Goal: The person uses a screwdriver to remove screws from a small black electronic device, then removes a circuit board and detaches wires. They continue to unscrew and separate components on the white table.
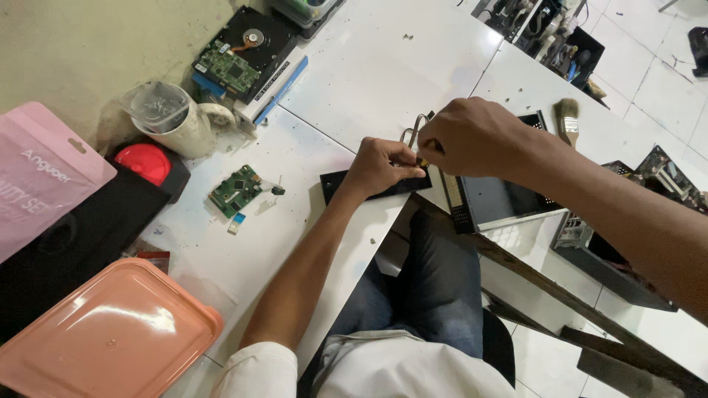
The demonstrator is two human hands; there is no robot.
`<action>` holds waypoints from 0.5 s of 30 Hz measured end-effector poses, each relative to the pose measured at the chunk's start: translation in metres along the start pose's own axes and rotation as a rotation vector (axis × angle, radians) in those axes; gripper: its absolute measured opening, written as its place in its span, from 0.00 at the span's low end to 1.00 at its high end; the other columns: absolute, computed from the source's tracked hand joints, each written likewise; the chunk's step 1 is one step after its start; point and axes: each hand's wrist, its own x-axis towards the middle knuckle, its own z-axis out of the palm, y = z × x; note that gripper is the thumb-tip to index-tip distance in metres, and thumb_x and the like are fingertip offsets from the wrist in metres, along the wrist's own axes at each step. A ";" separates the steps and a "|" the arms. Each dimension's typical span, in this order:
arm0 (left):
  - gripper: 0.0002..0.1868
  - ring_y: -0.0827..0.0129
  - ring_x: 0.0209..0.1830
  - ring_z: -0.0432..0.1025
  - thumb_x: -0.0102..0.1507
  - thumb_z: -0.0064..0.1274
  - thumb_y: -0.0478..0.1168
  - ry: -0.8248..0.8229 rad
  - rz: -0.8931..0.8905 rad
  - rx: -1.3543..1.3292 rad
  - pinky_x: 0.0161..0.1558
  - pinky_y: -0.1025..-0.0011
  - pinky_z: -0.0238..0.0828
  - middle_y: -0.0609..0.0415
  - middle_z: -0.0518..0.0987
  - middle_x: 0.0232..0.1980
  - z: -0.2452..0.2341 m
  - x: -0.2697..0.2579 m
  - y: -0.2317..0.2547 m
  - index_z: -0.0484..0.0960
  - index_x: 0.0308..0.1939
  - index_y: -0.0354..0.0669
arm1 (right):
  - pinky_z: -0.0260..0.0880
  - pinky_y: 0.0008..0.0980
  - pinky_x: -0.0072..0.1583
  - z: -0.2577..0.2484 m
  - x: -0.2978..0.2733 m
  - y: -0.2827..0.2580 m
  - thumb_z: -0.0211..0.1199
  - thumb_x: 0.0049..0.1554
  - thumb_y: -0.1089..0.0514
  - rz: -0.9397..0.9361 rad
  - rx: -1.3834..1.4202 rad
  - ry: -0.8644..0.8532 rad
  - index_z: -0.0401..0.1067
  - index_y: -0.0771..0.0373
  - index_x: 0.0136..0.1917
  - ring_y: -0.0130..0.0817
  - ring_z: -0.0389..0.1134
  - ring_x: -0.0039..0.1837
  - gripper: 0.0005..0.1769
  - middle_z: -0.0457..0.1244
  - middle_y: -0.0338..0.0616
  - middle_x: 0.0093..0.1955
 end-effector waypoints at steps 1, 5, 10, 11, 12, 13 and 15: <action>0.11 0.62 0.35 0.86 0.53 0.79 0.37 0.002 0.003 0.001 0.38 0.65 0.82 0.49 0.88 0.30 -0.002 0.000 0.006 0.90 0.34 0.45 | 0.83 0.38 0.43 -0.010 -0.003 -0.010 0.69 0.63 0.45 -0.001 -0.003 0.002 0.79 0.59 0.62 0.45 0.79 0.42 0.21 0.73 0.52 0.47; 0.07 0.53 0.39 0.86 0.59 0.73 0.41 -0.045 0.062 0.014 0.41 0.59 0.82 0.47 0.88 0.33 -0.001 -0.004 0.011 0.90 0.36 0.48 | 0.82 0.35 0.42 -0.024 -0.009 -0.030 0.71 0.60 0.48 -0.104 -0.107 0.030 0.80 0.56 0.61 0.43 0.79 0.43 0.18 0.72 0.46 0.47; 0.06 0.66 0.37 0.84 0.64 0.64 0.41 -0.038 0.020 -0.007 0.37 0.67 0.76 0.45 0.88 0.35 0.002 -0.007 0.007 0.92 0.44 0.50 | 0.82 0.34 0.48 -0.011 -0.007 -0.017 0.69 0.59 0.54 -0.172 -0.206 0.080 0.80 0.51 0.62 0.39 0.77 0.48 0.17 0.69 0.43 0.49; 0.06 0.57 0.39 0.84 0.64 0.66 0.39 -0.050 0.036 0.008 0.36 0.66 0.78 0.42 0.88 0.36 0.001 -0.005 0.007 0.92 0.45 0.48 | 0.83 0.37 0.47 -0.012 -0.009 -0.015 0.70 0.60 0.53 -0.128 -0.093 0.075 0.78 0.57 0.66 0.45 0.77 0.47 0.21 0.69 0.51 0.49; 0.07 0.48 0.41 0.85 0.64 0.67 0.38 -0.061 0.054 0.024 0.36 0.65 0.79 0.40 0.88 0.37 -0.001 -0.002 0.008 0.92 0.46 0.45 | 0.83 0.40 0.46 -0.013 -0.010 -0.013 0.70 0.60 0.53 -0.085 0.019 0.072 0.75 0.62 0.69 0.51 0.78 0.46 0.26 0.70 0.58 0.50; 0.07 0.48 0.41 0.85 0.64 0.67 0.38 -0.065 0.057 0.023 0.36 0.65 0.79 0.40 0.88 0.37 0.000 -0.001 0.004 0.92 0.46 0.45 | 0.83 0.40 0.46 -0.020 -0.014 -0.015 0.70 0.60 0.53 -0.080 0.019 0.074 0.75 0.62 0.69 0.51 0.78 0.46 0.26 0.70 0.58 0.50; 0.08 0.49 0.39 0.85 0.63 0.72 0.39 -0.020 0.073 0.018 0.35 0.65 0.80 0.39 0.87 0.37 0.000 0.000 -0.002 0.92 0.44 0.45 | 0.83 0.42 0.41 -0.033 -0.018 -0.021 0.64 0.66 0.43 0.146 0.132 -0.010 0.69 0.69 0.74 0.50 0.78 0.39 0.33 0.71 0.65 0.48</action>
